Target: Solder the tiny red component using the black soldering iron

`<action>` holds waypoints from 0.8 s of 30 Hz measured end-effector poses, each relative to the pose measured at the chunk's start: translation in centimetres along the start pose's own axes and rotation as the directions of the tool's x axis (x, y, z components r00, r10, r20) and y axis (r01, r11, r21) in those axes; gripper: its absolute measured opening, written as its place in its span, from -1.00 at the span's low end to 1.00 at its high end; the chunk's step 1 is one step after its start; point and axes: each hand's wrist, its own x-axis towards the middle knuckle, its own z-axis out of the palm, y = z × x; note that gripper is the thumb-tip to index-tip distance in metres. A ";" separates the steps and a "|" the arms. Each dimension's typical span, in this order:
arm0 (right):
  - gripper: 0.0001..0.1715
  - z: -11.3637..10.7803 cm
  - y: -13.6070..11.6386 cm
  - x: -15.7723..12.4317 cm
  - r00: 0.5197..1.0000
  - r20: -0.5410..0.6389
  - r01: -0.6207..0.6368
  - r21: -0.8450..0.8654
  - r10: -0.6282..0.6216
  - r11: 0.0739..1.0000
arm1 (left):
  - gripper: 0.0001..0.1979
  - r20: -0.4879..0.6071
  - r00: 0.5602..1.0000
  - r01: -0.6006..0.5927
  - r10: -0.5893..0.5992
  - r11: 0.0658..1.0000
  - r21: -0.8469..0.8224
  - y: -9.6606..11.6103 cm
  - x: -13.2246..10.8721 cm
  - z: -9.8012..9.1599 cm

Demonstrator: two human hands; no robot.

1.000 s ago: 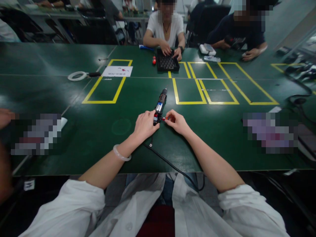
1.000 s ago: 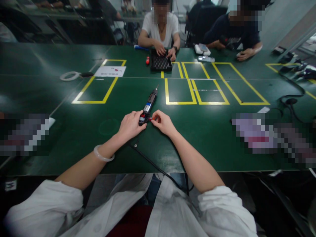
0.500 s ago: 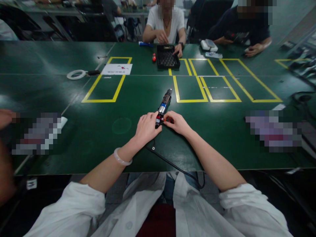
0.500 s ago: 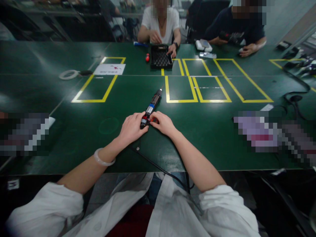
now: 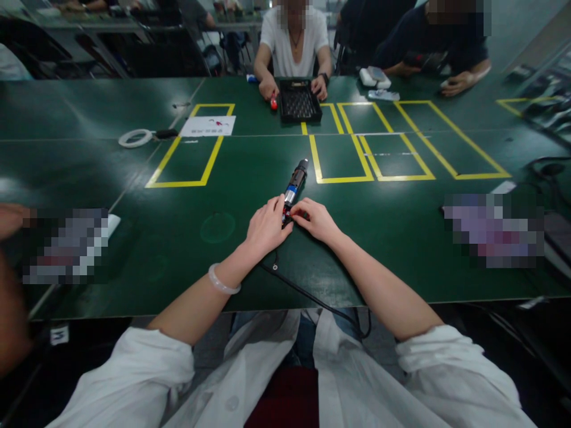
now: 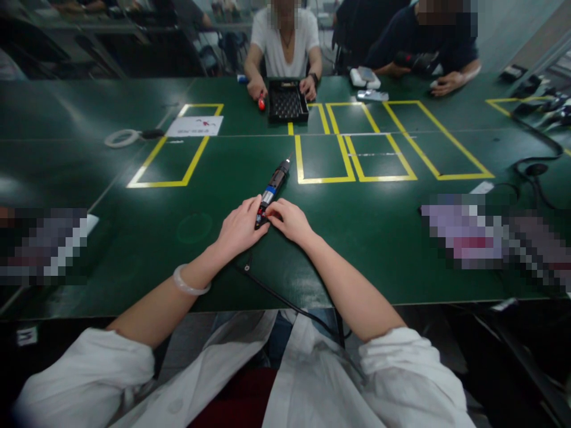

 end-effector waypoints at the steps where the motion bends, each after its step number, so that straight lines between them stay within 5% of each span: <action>1: -0.92 0.0 0.0 0.0 1.000 -0.005 0.003 0.000 -0.003 1.000 | -0.28 0.002 1.000 0.014 -0.014 1.000 0.006 0.1 0.2 0.0; 24: -0.79 -0.6 0.1 -0.3 0.997 -0.037 -0.068 0.095 0.072 0.993 | -0.32 -0.026 0.999 0.037 -0.036 0.998 0.050 -1.3 -0.1 -0.4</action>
